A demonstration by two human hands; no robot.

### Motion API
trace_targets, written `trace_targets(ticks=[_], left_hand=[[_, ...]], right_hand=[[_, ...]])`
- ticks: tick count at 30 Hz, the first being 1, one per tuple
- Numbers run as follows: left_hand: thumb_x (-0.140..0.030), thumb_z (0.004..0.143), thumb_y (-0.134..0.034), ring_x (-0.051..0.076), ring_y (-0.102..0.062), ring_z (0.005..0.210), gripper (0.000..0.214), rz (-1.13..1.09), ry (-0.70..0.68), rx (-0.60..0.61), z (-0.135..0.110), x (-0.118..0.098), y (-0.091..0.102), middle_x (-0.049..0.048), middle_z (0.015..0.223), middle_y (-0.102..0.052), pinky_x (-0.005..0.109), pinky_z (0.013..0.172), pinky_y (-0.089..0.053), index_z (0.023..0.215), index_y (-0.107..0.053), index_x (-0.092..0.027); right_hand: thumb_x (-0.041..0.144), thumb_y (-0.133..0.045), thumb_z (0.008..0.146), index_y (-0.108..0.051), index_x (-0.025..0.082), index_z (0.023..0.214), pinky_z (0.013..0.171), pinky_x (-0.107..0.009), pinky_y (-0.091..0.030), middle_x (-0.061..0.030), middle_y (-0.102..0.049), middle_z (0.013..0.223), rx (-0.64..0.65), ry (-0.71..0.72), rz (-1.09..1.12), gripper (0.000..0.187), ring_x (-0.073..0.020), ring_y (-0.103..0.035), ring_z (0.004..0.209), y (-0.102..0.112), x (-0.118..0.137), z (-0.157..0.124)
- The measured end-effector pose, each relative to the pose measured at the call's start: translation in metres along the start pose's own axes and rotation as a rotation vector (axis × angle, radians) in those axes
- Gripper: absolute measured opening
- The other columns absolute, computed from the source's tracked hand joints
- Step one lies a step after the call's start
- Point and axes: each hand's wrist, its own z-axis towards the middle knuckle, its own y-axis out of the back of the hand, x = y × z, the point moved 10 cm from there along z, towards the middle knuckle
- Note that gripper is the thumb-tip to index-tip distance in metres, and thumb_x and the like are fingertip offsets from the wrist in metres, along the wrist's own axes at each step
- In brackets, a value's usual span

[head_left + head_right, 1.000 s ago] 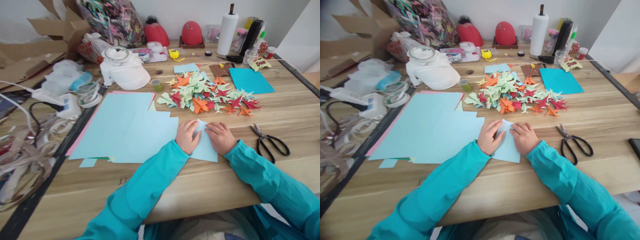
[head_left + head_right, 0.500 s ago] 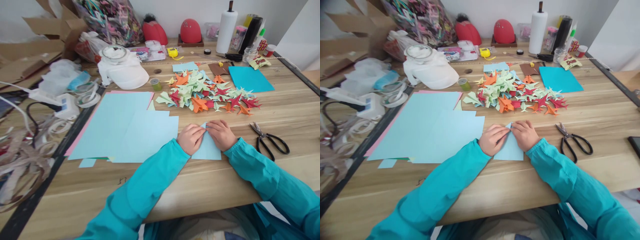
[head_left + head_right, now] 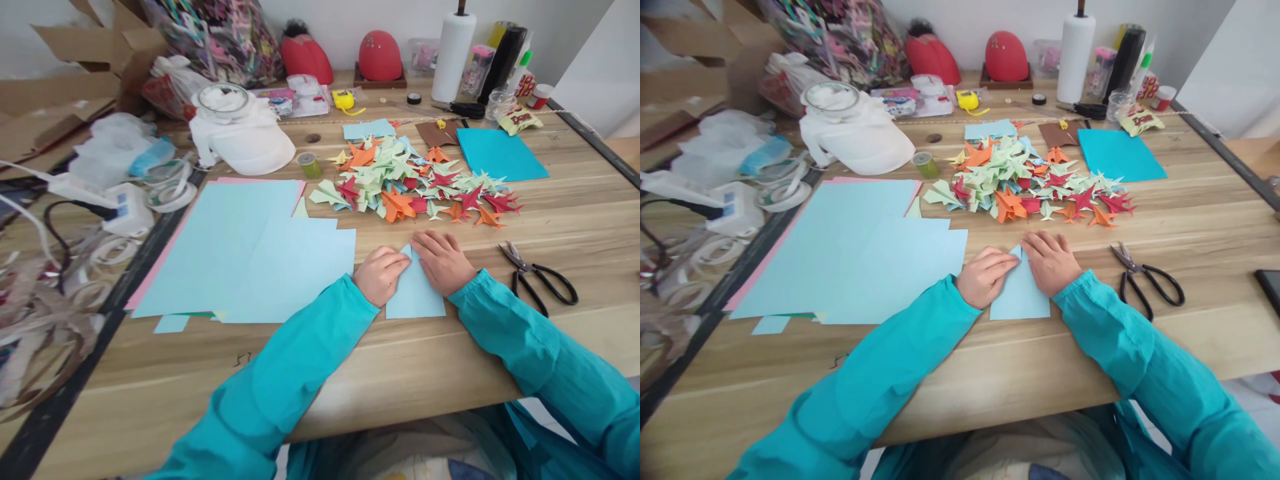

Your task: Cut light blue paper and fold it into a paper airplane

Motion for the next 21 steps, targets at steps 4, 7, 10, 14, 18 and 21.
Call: trace_targets(ticks=[4, 7, 10, 14, 18, 21], left_hand=[[-0.007, 0.081, -0.047, 0.021, -0.054, 0.090, 0.024, 0.007, 0.042, -0.005, -0.0004, 0.0038, -0.0002, 0.0116, 0.099, -0.065, 0.038, 0.078, -0.053, 0.098, -0.063, -0.011], [-0.009, 0.080, -0.046, 0.022, -0.054, 0.092, 0.024, 0.038, 0.081, 0.032, -0.0005, 0.0076, -0.0035, 0.0145, 0.106, -0.063, 0.041, 0.079, -0.052, 0.097, -0.063, -0.010], [-0.008, 0.078, -0.046, 0.023, -0.052, 0.094, 0.024, 0.059, 0.074, 0.070, -0.0015, 0.0078, -0.0072, 0.0141, 0.107, -0.063, 0.042, 0.081, -0.051, 0.093, -0.065, -0.011], [-0.008, 0.077, -0.046, 0.023, -0.051, 0.095, 0.025, 0.067, 0.048, 0.071, -0.0031, 0.0066, -0.0083, 0.0130, 0.107, -0.064, 0.042, 0.081, -0.052, 0.092, -0.065, -0.012], [-0.009, 0.078, -0.045, 0.023, -0.053, 0.093, 0.025, 0.076, 0.048, 0.072, -0.0033, 0.0066, -0.0090, 0.0122, 0.107, -0.064, 0.042, 0.079, -0.052, 0.091, -0.066, -0.013], [-0.008, 0.077, -0.046, 0.023, -0.053, 0.093, 0.024, 0.072, 0.041, 0.068, -0.0028, 0.0058, -0.0089, 0.0130, 0.106, -0.065, 0.042, 0.079, -0.052, 0.090, -0.066, -0.013]], right_hand=[[0.024, -0.029, 0.091, -0.043, 0.020, 0.133, 0.102, -0.049, -0.025, -0.0066, -0.039, 0.142, 0.020, 0.000, -0.024, 0.044, -0.0257, -0.032, 0.130, -0.0023, -0.0002, -0.0001], [0.024, -0.029, 0.091, -0.042, 0.020, 0.133, 0.102, -0.049, -0.025, -0.0059, -0.038, 0.143, 0.023, 0.005, -0.033, 0.044, -0.0260, -0.032, 0.130, -0.0032, -0.0005, 0.0000], [0.025, -0.030, 0.091, -0.042, 0.020, 0.133, 0.102, -0.049, -0.025, -0.0058, -0.038, 0.143, 0.022, 0.009, -0.040, 0.044, -0.0261, -0.031, 0.130, -0.0030, -0.0003, -0.0001], [0.024, -0.030, 0.091, -0.040, 0.019, 0.134, 0.101, -0.048, -0.026, -0.0069, -0.039, 0.142, 0.013, 0.009, -0.046, 0.045, -0.0255, -0.032, 0.129, -0.0013, 0.0008, -0.0001], [0.024, -0.031, 0.091, -0.039, 0.021, 0.135, 0.102, -0.047, -0.025, -0.0066, -0.040, 0.141, 0.010, 0.009, -0.048, 0.045, -0.0254, -0.032, 0.129, -0.0006, 0.0014, -0.0001], [0.023, -0.033, 0.090, -0.041, 0.022, 0.134, 0.102, -0.046, -0.025, -0.0067, -0.040, 0.141, -0.001, 0.014, -0.047, 0.045, -0.0258, -0.033, 0.128, 0.0004, 0.0009, 0.0000]])
